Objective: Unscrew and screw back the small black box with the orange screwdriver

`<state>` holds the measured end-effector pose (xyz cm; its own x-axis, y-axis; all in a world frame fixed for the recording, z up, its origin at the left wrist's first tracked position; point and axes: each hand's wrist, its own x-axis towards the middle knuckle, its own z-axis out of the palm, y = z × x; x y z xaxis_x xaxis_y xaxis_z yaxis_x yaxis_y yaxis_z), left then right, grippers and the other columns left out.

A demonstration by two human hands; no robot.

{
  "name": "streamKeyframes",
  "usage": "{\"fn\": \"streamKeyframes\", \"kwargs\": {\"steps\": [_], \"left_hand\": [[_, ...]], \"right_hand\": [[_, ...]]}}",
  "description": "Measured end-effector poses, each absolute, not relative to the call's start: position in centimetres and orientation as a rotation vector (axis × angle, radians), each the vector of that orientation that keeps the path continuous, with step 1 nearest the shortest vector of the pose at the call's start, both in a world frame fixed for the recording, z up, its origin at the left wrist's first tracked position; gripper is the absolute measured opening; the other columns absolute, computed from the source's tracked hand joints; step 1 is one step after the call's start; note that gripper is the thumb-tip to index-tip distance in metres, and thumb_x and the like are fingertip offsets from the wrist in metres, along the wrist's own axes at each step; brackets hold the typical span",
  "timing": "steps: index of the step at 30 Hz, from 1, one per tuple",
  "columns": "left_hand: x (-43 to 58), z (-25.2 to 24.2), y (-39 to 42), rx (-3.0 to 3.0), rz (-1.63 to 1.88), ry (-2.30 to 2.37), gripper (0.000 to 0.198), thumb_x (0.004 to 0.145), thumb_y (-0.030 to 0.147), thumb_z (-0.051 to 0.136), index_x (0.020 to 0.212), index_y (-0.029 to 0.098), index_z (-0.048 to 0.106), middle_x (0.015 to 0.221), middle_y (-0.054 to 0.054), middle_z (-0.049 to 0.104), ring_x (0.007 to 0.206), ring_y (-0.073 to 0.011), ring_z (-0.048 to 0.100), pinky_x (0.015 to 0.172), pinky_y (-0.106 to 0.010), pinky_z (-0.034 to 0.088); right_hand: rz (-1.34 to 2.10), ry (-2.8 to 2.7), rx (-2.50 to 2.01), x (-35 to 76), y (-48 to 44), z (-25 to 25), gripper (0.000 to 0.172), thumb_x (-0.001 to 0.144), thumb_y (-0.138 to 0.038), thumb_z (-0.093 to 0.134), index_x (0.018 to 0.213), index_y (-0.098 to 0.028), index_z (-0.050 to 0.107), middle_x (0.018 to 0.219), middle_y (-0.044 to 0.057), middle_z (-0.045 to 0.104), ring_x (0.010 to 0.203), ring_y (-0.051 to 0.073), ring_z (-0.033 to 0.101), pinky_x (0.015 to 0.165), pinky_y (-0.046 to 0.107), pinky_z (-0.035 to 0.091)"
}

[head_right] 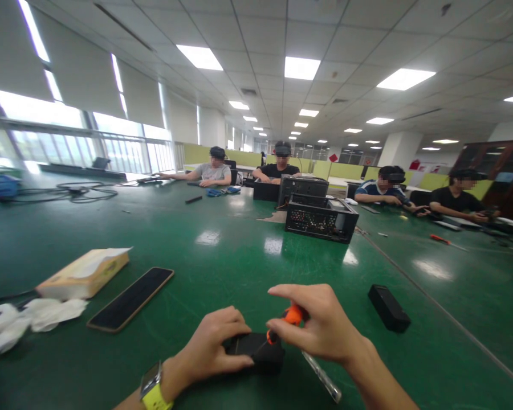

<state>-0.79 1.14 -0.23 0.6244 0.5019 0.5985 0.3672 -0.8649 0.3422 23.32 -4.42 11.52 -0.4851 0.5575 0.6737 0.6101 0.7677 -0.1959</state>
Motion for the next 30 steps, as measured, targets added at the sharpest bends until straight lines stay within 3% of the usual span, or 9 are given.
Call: {"fn": "streamKeyframes", "kwargs": {"steps": [8, 14, 20, 26, 30], "left_hand": [[-0.82, -0.37, 1.18, 2.673, 1.065, 0.728, 0.051, 0.082, 0.066, 0.062, 0.09, 0.018, 0.075, 0.076, -0.006, 0.066, 0.068, -0.0203, 0.059, 0.06, -0.028, 0.042], [-0.84, -0.39, 1.15, 2.68, 1.052, 0.745, 0.057, 0.083, 0.072, 0.056, 0.089, 0.018, 0.076, 0.075, -0.006, 0.065, 0.067, -0.0198, 0.058, 0.059, -0.028, 0.04], [-0.89, -0.36, 1.17, 2.688, 1.074, 0.737, 0.061, 0.085, 0.074, 0.052, 0.09, 0.018, 0.077, 0.074, -0.007, 0.064, 0.066, -0.0196, 0.058, 0.058, -0.028, 0.04], [-0.96, -0.36, 1.29, 2.694, 1.074, 0.745, 0.064, 0.085, 0.076, 0.05, 0.089, 0.018, 0.077, 0.073, -0.006, 0.064, 0.065, -0.0194, 0.057, 0.058, -0.028, 0.04], [-0.91, -0.36, 1.32, 2.705, 1.078, 0.738, 0.063, 0.085, 0.075, 0.049, 0.089, 0.018, 0.077, 0.072, -0.006, 0.063, 0.064, -0.0191, 0.056, 0.057, -0.028, 0.039]], "right_hand": [[0.01, -2.235, -0.833, 23.23, -4.43, 11.92, 0.03, 0.086, -0.023, 0.063, 0.116, -0.022, 0.064, 0.084, 0.002, 0.074, 0.064, 0.014, 0.066, 0.06, 0.023, 0.051], [-0.085, -2.241, -0.865, 23.46, -4.66, 11.87, 0.027, 0.081, -0.035, 0.074, 0.103, -0.021, 0.069, 0.081, 0.002, 0.076, 0.064, 0.016, 0.069, 0.06, 0.024, 0.051], [0.05, -2.258, -0.818, 23.32, -4.54, 12.2, 0.028, 0.087, -0.024, 0.065, 0.114, -0.021, 0.064, 0.088, 0.004, 0.073, 0.071, 0.015, 0.067, 0.062, 0.024, 0.051], [-0.034, -2.221, -0.889, 23.66, -4.39, 11.79, 0.026, 0.082, -0.03, 0.072, 0.106, -0.022, 0.067, 0.08, 0.002, 0.074, 0.063, 0.015, 0.066, 0.058, 0.024, 0.05], [0.066, -2.241, -0.83, 23.5, -4.37, 11.95, 0.031, 0.084, -0.021, 0.064, 0.114, -0.022, 0.064, 0.084, 0.003, 0.071, 0.067, 0.014, 0.064, 0.06, 0.025, 0.05]]}}
